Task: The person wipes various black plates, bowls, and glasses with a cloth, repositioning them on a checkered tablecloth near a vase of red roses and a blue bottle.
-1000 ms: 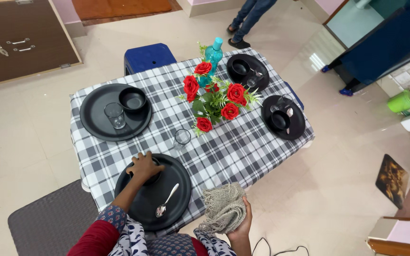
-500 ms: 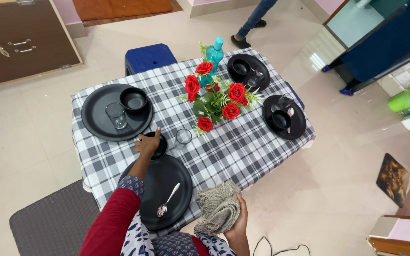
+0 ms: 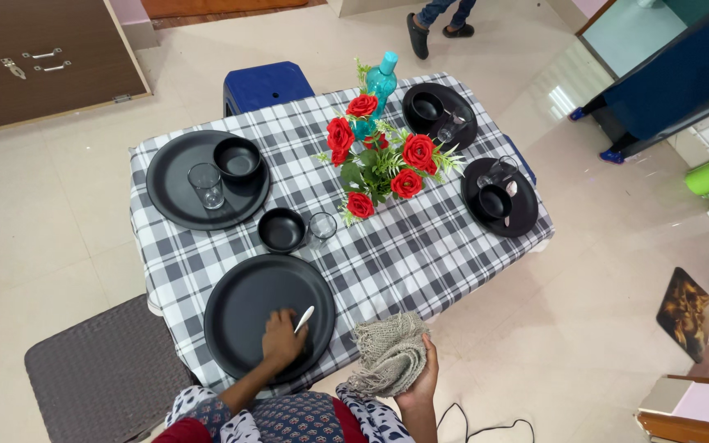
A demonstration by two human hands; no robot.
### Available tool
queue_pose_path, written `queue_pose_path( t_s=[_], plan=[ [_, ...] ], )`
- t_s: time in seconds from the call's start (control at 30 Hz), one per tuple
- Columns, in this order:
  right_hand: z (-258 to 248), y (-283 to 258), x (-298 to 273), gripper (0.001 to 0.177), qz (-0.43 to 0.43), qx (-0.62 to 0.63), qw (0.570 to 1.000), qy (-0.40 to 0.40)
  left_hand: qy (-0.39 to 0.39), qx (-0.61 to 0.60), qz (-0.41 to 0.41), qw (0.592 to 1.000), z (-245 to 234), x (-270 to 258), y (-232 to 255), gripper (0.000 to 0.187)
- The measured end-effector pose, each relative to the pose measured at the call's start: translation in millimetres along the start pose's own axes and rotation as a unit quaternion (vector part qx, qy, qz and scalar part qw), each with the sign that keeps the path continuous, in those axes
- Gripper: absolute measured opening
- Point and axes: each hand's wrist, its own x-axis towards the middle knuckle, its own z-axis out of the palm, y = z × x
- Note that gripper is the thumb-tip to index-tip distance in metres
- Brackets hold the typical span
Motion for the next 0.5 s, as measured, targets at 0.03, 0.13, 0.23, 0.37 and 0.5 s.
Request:
queue_pose_path(
  t_s=[0.03,0.13,0.23,0.37,0.5],
  plan=[
    [-1.2,0.7,2.1,0.054,0.001,-0.001,1.000,0.000,-0.074,0.077,0.039,0.993,9.9,-19.8,-7.0,0.046],
    [1.7,3.8,8.5,0.052,0.020,0.007,0.999,-0.038,-0.041,0.059,0.091,0.993,40.1,-19.6,-2.3,0.030],
    [12.2,6.5,7.2,0.051,0.023,-0.018,0.997,-0.065,-0.079,0.000,0.022,0.997,40.5,17.0,15.1,0.026],
    [29.5,8.4,-2.2,0.054,0.035,-0.034,0.998,-0.031,-0.167,-0.262,0.014,0.950,34.7,59.8,42.2,0.042],
    [29.8,8.1,-12.4,0.055,0.034,-0.041,0.998,-0.027,-0.138,-0.394,0.035,0.908,35.7,71.3,58.7,0.052]
  ],
)
